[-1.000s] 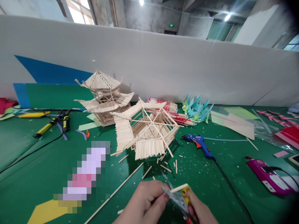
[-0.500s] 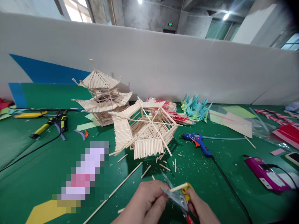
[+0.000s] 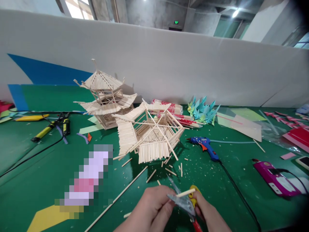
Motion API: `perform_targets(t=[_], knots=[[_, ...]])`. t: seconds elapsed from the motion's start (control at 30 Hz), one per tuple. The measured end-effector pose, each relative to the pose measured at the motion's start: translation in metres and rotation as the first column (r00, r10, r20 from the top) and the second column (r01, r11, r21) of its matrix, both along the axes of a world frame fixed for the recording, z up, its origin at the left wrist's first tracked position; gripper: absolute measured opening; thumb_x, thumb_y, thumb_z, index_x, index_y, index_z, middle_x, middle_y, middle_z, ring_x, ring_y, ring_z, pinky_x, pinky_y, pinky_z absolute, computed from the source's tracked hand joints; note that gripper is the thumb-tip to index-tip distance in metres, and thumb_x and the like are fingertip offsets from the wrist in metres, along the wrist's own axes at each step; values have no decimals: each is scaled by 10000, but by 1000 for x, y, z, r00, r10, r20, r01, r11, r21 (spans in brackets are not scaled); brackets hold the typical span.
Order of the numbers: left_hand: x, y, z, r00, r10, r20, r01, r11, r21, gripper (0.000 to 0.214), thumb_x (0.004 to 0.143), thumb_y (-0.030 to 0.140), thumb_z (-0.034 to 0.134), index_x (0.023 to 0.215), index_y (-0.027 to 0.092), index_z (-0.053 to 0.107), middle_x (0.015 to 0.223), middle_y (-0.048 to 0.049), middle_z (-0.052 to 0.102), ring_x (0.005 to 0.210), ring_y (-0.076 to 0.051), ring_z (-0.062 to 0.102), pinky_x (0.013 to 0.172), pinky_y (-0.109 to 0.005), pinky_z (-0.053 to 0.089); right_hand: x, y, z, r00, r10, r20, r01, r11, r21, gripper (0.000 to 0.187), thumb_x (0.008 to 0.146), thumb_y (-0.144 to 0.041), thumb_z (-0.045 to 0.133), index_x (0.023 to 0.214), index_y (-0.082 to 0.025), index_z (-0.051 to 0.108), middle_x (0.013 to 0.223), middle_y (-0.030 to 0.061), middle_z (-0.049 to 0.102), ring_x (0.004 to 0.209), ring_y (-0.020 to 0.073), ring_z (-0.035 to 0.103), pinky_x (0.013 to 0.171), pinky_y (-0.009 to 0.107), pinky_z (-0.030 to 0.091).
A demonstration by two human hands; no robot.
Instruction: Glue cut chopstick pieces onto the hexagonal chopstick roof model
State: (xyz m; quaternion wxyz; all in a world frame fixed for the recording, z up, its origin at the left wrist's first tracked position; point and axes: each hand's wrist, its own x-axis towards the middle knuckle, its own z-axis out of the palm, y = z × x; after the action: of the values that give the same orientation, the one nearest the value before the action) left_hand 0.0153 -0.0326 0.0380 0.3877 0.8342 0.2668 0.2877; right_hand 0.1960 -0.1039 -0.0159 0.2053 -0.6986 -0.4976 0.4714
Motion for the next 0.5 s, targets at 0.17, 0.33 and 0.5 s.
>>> perform_targets(t=[0.17,0.33,0.5], knots=[[5,-4,-5,988,129,-80,-124,990,61,235,803,110,337,720,145,554,635,-66,598,556,-134,539,526,-204,427,-9,8,5,997,-49,-59,47,998,-46,213,672,-297,523,857,-193,543,603,-16,585,624,155,588,620,205,424],[3,-4,-16,992,112,-65,-107,992,70,249,805,129,320,718,150,552,623,-62,590,543,-130,528,513,-198,414,-5,5,9,995,-70,-66,66,996,-60,196,711,-334,504,848,-207,563,532,-36,545,556,129,565,577,196,424],[-7,6,8,988,-110,-104,88,978,-191,280,833,163,335,753,125,601,684,-65,648,626,-136,578,583,-190,424,4,6,15,998,-39,-50,39,999,-11,152,734,-299,452,756,-208,571,567,2,589,592,168,589,593,242,436]])
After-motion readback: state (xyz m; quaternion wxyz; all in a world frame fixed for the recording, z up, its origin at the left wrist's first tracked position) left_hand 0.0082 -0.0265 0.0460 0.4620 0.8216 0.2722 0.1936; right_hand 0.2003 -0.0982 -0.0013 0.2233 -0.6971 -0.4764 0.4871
